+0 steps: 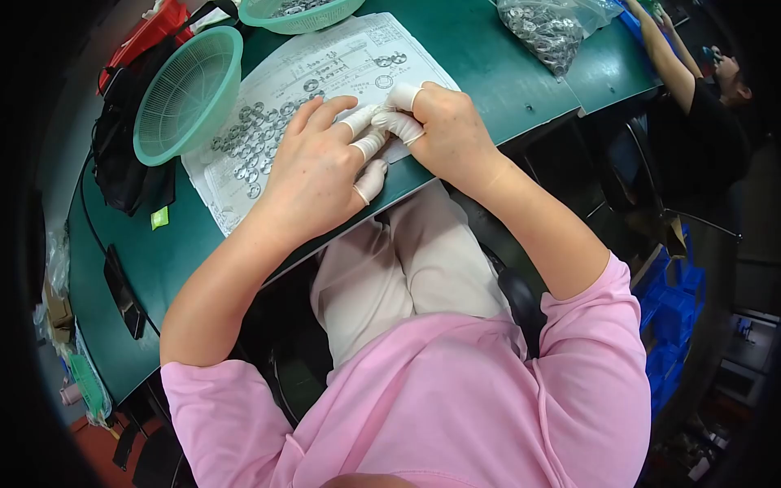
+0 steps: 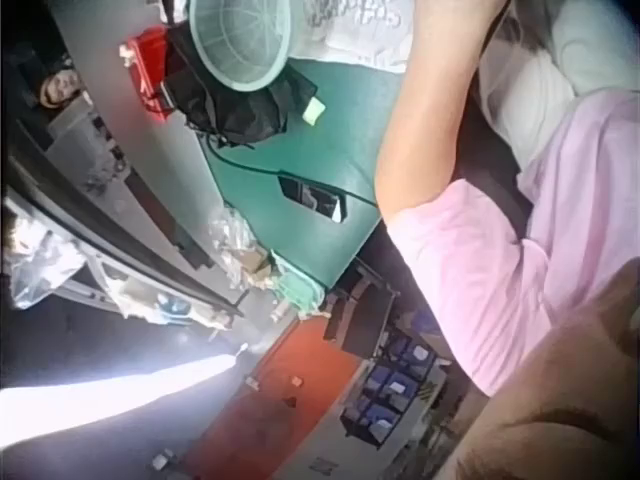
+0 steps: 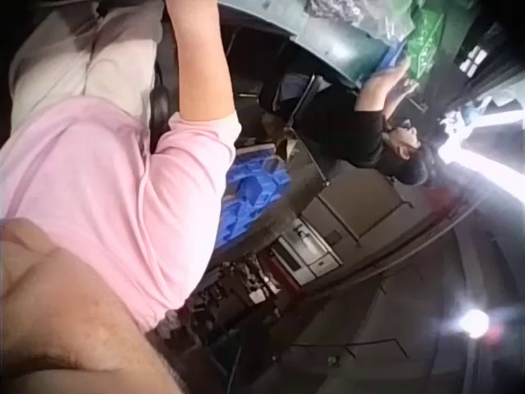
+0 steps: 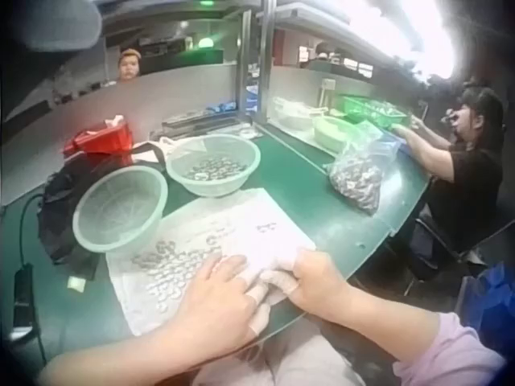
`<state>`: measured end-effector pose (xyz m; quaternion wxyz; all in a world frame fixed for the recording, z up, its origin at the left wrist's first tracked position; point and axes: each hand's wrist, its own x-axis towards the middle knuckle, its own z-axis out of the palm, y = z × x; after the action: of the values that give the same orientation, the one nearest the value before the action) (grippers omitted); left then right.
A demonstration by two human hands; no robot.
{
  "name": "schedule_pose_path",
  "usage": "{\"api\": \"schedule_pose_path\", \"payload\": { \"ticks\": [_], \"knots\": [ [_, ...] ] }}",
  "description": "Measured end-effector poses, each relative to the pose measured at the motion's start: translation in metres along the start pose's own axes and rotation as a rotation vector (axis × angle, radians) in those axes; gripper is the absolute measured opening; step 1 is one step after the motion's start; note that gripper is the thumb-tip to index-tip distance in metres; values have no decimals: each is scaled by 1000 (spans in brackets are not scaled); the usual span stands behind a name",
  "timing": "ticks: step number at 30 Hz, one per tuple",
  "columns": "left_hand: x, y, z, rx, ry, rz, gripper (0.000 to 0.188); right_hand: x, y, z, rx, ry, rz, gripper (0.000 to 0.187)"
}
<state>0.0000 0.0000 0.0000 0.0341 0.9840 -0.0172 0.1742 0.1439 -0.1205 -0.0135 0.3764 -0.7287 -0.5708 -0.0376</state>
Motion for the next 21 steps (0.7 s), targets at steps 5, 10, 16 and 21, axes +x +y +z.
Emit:
{"api": "schedule_pose_path", "payload": {
  "ticks": [5,10,16,21],
  "knots": [
    [1,-2,5,-45,166,25,25,0,2,1,95,40,4,12],
    [0,-4,3,-31,128,26,26,0,-3,1,23,64,-14,12],
    [-2,-4,10,-209,239,6,31,-4,-2,2,39,96,-42,12],
    [0,-10,9,-303,283,-114,32,-4,-5,-4,425,115,238,15]
  ]
}}
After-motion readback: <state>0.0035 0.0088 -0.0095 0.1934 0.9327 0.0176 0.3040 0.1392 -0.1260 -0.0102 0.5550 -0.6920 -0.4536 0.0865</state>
